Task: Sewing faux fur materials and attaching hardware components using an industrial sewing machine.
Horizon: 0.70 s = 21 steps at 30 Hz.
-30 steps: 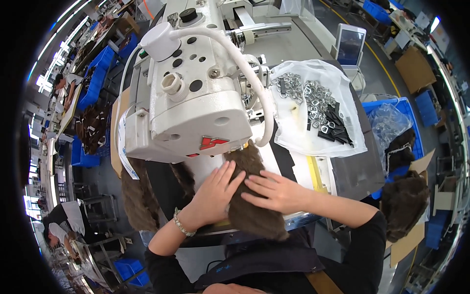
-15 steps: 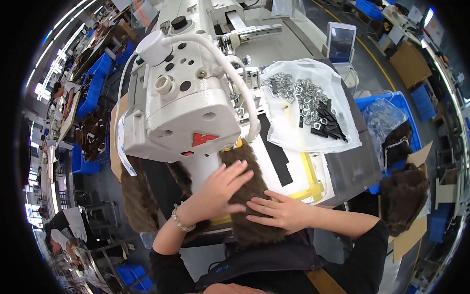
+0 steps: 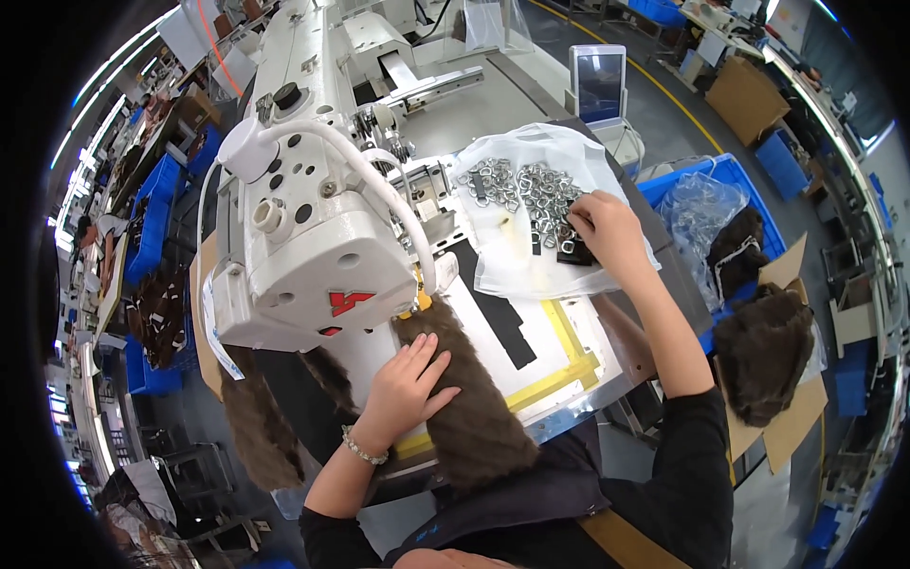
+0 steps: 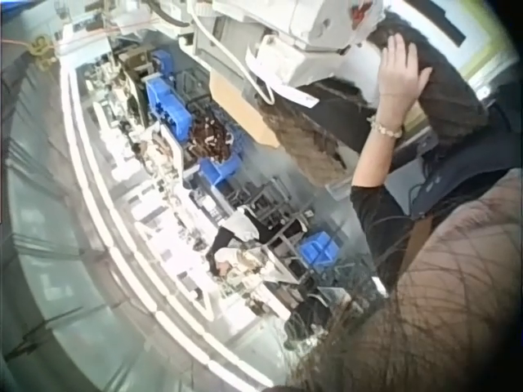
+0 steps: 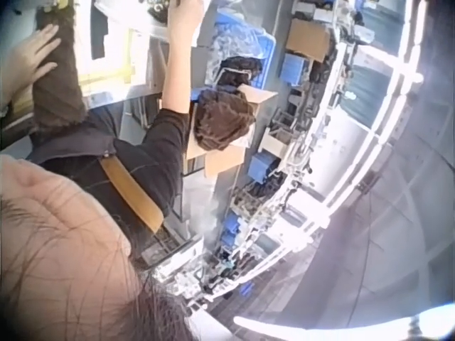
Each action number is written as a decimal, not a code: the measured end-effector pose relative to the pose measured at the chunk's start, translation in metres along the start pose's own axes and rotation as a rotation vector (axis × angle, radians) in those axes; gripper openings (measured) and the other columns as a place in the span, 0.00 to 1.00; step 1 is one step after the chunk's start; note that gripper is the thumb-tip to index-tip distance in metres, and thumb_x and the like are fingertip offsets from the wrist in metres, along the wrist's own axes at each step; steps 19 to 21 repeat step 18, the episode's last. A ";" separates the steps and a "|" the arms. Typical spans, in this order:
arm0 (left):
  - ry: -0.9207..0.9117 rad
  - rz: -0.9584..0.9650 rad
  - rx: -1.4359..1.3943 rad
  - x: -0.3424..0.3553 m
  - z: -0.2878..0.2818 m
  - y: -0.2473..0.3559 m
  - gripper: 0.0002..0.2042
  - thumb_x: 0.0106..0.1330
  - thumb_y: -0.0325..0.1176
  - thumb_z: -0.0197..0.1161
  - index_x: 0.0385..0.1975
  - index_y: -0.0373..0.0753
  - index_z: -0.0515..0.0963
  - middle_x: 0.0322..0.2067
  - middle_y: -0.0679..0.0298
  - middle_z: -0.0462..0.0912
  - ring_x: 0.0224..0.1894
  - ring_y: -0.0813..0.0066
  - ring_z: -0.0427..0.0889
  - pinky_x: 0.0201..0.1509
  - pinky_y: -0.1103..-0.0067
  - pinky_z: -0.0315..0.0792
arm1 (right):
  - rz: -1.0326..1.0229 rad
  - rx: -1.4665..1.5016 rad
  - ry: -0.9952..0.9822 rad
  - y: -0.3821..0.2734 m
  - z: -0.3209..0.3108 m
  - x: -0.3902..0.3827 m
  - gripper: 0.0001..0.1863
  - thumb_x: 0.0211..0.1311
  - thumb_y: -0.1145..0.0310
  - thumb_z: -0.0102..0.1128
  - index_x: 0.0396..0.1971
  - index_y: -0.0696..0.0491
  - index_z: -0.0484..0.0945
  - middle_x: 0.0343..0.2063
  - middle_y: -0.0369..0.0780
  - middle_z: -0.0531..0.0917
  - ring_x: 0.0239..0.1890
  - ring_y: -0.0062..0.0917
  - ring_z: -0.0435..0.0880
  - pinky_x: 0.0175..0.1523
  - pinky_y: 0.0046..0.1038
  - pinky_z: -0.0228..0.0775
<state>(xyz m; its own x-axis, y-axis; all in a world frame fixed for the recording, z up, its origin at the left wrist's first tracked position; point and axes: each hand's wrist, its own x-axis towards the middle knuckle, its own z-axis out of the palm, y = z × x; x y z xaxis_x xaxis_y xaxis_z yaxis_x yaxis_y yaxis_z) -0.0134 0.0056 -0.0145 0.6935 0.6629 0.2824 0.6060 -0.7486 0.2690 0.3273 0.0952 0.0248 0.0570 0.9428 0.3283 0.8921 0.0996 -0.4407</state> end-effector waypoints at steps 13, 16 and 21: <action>0.027 0.011 0.000 -0.002 0.001 -0.002 0.21 0.56 0.42 0.68 0.43 0.34 0.80 0.51 0.48 0.78 0.54 0.55 0.79 0.56 0.65 0.74 | -0.021 -0.183 0.106 0.018 0.008 -0.003 0.12 0.51 0.78 0.62 0.38 0.56 0.81 0.30 0.45 0.83 0.31 0.37 0.83 0.39 0.32 0.75; 0.026 0.003 0.000 -0.004 0.003 -0.003 0.20 0.56 0.42 0.69 0.43 0.34 0.80 0.51 0.48 0.79 0.54 0.55 0.79 0.56 0.65 0.74 | 0.049 0.233 0.050 -0.008 0.003 -0.018 0.14 0.52 0.80 0.62 0.40 0.54 0.81 0.28 0.43 0.83 0.27 0.31 0.82 0.36 0.29 0.73; 0.058 0.006 -0.068 -0.007 0.004 -0.006 0.19 0.55 0.40 0.70 0.43 0.36 0.80 0.51 0.49 0.79 0.54 0.56 0.79 0.55 0.68 0.75 | 0.081 0.447 -0.294 -0.031 0.008 -0.032 0.15 0.53 0.78 0.63 0.43 0.51 0.81 0.26 0.39 0.84 0.26 0.26 0.81 0.35 0.27 0.73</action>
